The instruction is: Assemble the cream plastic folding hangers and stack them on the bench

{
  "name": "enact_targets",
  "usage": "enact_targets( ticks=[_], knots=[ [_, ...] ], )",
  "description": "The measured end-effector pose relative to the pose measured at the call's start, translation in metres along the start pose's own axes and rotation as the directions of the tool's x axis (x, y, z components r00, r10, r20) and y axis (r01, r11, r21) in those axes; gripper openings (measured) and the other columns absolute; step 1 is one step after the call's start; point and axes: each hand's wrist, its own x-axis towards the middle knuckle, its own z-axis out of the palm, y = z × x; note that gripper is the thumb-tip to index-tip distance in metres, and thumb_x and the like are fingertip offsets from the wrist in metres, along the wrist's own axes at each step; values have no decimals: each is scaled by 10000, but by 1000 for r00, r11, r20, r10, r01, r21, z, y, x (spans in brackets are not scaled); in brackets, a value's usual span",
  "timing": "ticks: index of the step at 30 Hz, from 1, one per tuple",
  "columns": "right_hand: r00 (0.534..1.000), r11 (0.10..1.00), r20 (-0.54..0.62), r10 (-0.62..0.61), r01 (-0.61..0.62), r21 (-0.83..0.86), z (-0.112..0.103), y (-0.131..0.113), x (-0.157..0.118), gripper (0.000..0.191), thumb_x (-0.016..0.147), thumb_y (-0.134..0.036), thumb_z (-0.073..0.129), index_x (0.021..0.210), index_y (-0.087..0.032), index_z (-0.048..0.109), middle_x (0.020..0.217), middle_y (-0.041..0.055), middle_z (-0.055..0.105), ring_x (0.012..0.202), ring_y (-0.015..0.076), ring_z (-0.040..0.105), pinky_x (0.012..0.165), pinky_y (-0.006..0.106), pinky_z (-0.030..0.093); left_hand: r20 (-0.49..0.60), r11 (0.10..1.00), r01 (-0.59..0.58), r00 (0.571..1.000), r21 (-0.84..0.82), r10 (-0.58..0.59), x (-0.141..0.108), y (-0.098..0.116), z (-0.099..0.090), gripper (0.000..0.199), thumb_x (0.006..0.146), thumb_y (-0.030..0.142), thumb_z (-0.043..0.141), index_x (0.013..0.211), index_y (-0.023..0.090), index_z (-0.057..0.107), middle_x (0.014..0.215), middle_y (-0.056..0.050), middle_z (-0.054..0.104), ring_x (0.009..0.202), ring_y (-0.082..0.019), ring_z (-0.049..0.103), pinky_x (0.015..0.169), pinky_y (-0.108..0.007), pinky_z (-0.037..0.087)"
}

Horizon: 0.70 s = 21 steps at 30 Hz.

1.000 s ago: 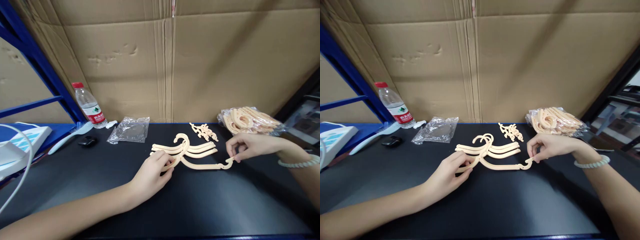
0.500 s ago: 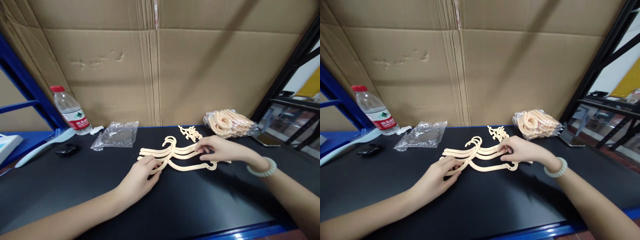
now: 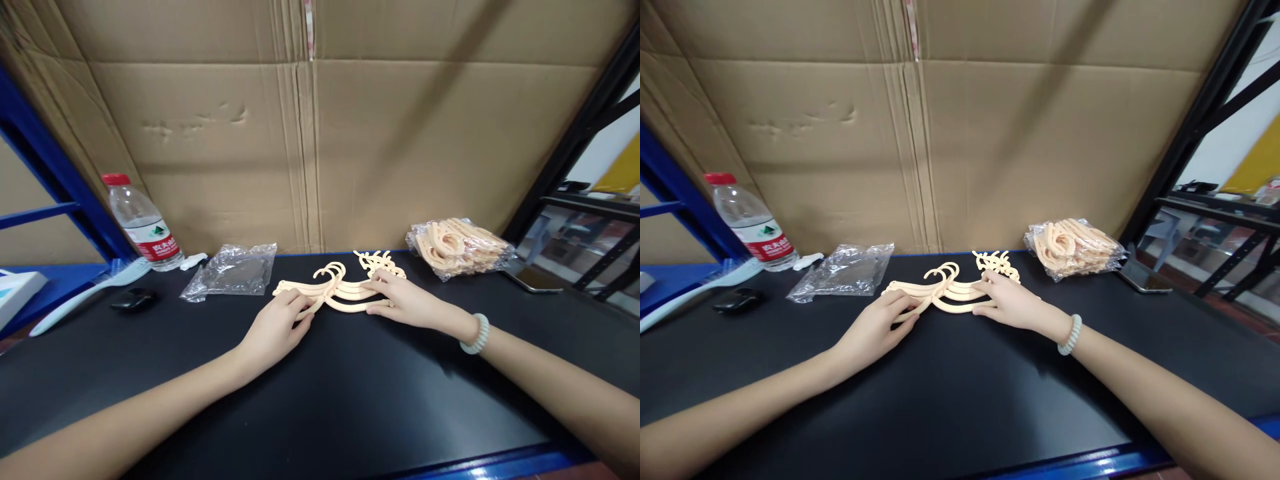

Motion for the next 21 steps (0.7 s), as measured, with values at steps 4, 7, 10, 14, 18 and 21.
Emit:
enact_targets(
  ticks=[4, 7, 10, 14, 18, 21],
  knots=[
    [998, 1000, -58, -29, 29, 11, -1, 7, 5, 389, 893, -388, 565, 1238, -210, 527, 1082, 110, 548, 984, 256, 553, 878, 417, 473, -49, 1000, 6, 999, -25, -7, 9, -6, 3, 171, 903, 227, 471, 938, 188, 634, 948, -68, 649, 899, -217, 608, 808, -363, 499],
    [997, 999, -71, -38, 40, 28, -15, 13, -3, 391, 852, -383, 621, 1190, -202, 544, 1096, 109, 574, 1025, 259, 541, 888, 403, 461, -59, 998, 7, 998, -66, -11, 8, -8, 3, 155, 894, 215, 474, 942, 184, 618, 960, -67, 646, 908, -215, 612, 807, -356, 506],
    [999, 1000, -34, 13, -14, -23, -34, 21, -14, 288, 839, -372, 625, 1059, -186, 619, 1014, 99, 625, 976, 258, 556, 850, 392, 455, -60, 998, 2, 998, -60, -6, 3, -11, 2, 173, 871, 217, 501, 1006, 179, 604, 1016, -79, 641, 970, -231, 600, 857, -384, 494],
    [998, 998, 55, 39, -36, -49, -44, 29, -18, 240, 829, -358, 628, 971, -168, 666, 932, 87, 644, 886, 234, 571, 809, 368, 447, -55, 999, -1, 999, -47, -2, 0, -16, -4, 202, 839, 211, 523, 1016, 190, 617, 1042, -76, 636, 999, -241, 590, 886, -398, 479],
    [996, 999, 82, 34, -33, -14, -36, 29, -15, 152, 838, -306, 610, 853, -170, 676, 873, 73, 634, 823, 204, 569, 754, 331, 452, -28, 997, 10, 1000, -79, -12, 0, -17, -8, 174, 871, 230, 465, 874, 190, 635, 902, -60, 636, 876, -218, 610, 789, -352, 502],
    [997, 1000, 78, 16, -16, 3, -34, 27, -14, 135, 822, -274, 605, 758, -172, 666, 799, 64, 623, 791, 199, 571, 721, 320, 461, -33, 996, 0, 999, -92, -3, 1, -14, -10, 193, 895, 243, 435, 868, 185, 617, 884, -65, 622, 841, -207, 600, 765, -345, 501]
  ],
)
